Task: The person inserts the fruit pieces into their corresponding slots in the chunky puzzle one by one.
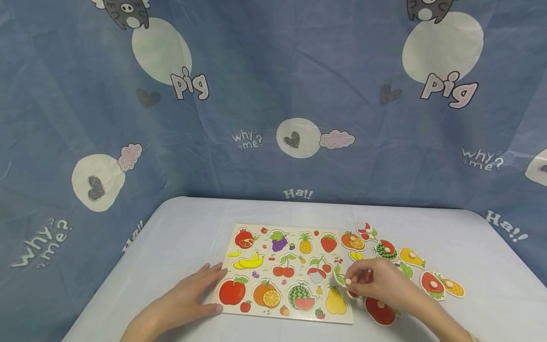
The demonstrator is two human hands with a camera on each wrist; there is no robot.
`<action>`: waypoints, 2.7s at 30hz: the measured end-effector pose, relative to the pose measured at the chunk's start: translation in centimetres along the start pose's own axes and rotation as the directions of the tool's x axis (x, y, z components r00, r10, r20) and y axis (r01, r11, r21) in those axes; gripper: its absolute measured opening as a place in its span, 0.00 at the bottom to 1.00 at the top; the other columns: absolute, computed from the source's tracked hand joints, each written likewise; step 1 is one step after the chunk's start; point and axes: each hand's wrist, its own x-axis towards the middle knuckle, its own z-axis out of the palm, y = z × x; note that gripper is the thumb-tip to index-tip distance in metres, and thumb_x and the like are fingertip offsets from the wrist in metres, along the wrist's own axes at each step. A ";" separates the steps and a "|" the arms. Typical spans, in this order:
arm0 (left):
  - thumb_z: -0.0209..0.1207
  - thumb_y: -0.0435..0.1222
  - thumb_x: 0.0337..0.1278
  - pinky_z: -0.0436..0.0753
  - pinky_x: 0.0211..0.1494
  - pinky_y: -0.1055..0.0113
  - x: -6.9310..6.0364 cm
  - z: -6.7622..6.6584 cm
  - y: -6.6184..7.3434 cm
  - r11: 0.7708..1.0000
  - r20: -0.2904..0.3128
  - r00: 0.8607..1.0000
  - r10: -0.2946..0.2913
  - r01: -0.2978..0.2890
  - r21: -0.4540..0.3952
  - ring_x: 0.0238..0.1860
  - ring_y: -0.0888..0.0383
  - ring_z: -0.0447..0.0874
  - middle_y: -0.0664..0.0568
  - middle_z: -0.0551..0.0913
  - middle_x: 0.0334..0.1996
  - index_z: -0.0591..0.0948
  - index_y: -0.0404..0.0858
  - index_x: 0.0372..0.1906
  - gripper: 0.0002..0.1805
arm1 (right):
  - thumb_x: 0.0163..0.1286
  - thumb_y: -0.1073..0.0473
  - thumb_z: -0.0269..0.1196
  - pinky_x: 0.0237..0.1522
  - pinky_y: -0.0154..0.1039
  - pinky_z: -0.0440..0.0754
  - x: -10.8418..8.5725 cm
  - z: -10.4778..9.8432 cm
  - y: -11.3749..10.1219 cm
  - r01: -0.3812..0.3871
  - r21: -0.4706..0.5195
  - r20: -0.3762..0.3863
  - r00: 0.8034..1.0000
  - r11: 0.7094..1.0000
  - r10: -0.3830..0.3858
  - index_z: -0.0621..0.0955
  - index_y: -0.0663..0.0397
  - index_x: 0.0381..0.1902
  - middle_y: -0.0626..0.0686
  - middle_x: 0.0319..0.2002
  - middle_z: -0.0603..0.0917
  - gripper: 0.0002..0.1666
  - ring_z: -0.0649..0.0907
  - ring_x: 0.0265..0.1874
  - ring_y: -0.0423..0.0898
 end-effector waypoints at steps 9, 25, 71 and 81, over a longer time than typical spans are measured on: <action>0.74 0.53 0.41 0.60 0.67 0.34 -0.1 -0.1 0.0 1.000 0.004 1.000 0.005 -0.005 -0.012 0.74 0.45 0.54 0.54 0.66 0.72 0.72 0.50 0.69 0.45 | 0.60 0.51 0.72 0.23 0.33 0.77 0.8 0.6 -0.5 0.019 -0.019 -0.007 1.000 1.000 -0.019 0.85 0.37 0.31 0.39 0.24 0.80 0.05 0.77 0.24 0.38; 0.74 0.53 0.42 0.60 0.68 0.34 -0.2 -0.2 0.0 1.000 -0.004 1.000 0.023 -0.023 -0.007 0.74 0.44 0.54 0.54 0.66 0.72 0.72 0.50 0.69 0.44 | 0.60 0.45 0.72 0.27 0.34 0.76 2.9 2.2 -2.1 0.075 -0.033 -0.022 0.997 0.997 -0.076 0.83 0.31 0.28 0.36 0.22 0.79 0.07 0.77 0.26 0.37; 0.75 0.53 0.39 0.60 0.68 0.34 0.1 0.0 0.0 1.000 -0.021 1.000 -0.007 0.008 0.019 0.74 0.45 0.54 0.54 0.67 0.71 0.73 0.50 0.69 0.45 | 0.61 0.49 0.72 0.20 0.33 0.73 8.7 6.3 -4.4 0.057 0.099 -0.057 0.997 0.993 -0.052 0.84 0.43 0.28 0.42 0.21 0.81 0.08 0.76 0.19 0.40; 0.74 0.54 0.41 0.59 0.68 0.34 -0.2 0.0 0.1 1.000 -0.013 1.000 -0.006 0.006 0.003 0.74 0.45 0.54 0.54 0.67 0.71 0.73 0.50 0.69 0.45 | 0.61 0.51 0.71 0.17 0.33 0.71 10.0 7.0 -4.9 0.065 0.082 -0.037 0.997 0.995 -0.062 0.85 0.43 0.27 0.43 0.19 0.81 0.07 0.75 0.14 0.39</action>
